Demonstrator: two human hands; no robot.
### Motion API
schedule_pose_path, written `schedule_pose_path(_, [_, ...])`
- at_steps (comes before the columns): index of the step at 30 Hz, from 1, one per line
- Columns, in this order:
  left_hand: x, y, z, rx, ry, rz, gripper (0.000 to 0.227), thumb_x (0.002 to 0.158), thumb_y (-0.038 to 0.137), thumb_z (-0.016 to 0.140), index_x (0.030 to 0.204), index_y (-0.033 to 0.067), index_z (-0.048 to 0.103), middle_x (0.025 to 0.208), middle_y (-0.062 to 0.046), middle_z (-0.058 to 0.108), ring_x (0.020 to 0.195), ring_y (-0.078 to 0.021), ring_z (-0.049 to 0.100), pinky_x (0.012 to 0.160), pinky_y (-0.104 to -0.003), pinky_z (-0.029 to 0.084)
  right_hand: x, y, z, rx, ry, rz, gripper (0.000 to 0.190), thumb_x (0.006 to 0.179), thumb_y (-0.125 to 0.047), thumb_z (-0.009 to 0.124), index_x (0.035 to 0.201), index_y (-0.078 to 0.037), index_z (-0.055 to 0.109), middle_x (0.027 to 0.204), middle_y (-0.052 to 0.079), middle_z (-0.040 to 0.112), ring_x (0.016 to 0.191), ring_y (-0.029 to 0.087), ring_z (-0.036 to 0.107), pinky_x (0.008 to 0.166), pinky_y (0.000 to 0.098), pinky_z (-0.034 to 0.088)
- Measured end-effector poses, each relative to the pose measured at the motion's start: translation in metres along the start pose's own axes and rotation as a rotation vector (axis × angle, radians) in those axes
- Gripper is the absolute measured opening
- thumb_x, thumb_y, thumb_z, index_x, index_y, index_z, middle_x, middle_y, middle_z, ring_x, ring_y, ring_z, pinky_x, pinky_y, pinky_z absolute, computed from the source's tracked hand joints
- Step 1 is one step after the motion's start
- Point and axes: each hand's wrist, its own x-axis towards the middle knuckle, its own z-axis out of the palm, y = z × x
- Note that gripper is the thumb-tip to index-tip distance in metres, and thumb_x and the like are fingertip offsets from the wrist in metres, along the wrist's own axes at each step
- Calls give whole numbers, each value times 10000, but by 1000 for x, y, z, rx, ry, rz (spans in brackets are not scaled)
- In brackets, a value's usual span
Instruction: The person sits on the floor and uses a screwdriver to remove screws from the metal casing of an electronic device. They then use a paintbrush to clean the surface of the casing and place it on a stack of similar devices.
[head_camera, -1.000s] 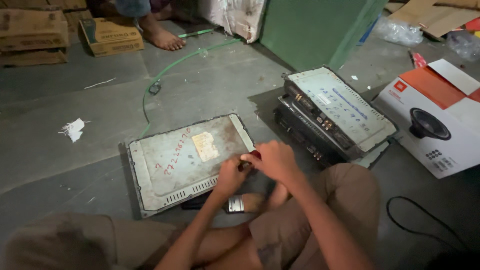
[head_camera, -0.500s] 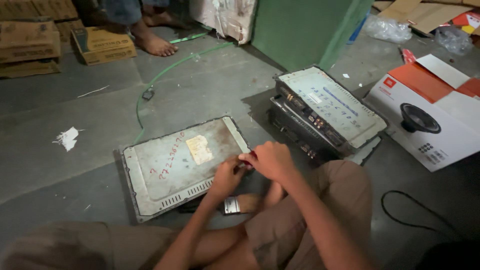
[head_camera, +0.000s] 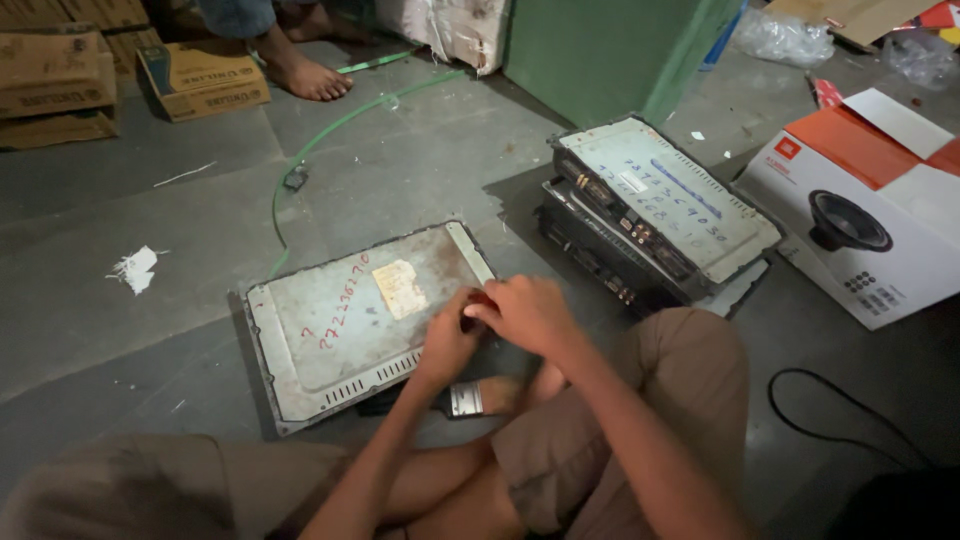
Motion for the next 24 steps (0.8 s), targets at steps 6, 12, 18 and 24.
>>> schedule_pose_path(6, [9, -21, 10, -3, -37, -42, 353, 819, 125, 814, 1125, 6, 685, 996, -171, 776, 891, -282, 784, 788, -375, 597, -4, 18, -11, 290, 14, -205, 352, 827, -184, 681, 1175, -139, 698, 1031, 116, 693, 974, 358, 666, 820, 446, 545])
schedule_pose_path(12, [5, -18, 10, -32, -14, 34, 377, 861, 100, 767, 1217, 7, 684, 1079, -157, 775, 981, -240, 779, 848, -334, 592, 1, 21, -16, 69, -23, -118, 259, 836, -195, 692, 1090, -154, 726, 980, 85, 708, 923, 351, 684, 746, 463, 547])
schedule_pose_path(18, [6, 1, -1, -47, -68, 49, 292, 917, 114, 724, 1194, 21, 709, 1089, -149, 776, 974, -235, 780, 859, -335, 586, 0, 16, -19, -30, -28, -37, 286, 816, -354, 754, 887, -82, 703, 906, 103, 705, 842, 360, 704, 689, 474, 555])
schedule_pose_path(24, [1, 1, 0, 54, -119, -60, 397, 839, 153, 800, 1211, 50, 706, 978, -185, 765, 839, -278, 749, 766, -376, 561, 5, 8, -6, -110, -26, 16, 350, 855, -456, 741, 886, -108, 724, 885, 112, 709, 815, 359, 712, 690, 470, 561])
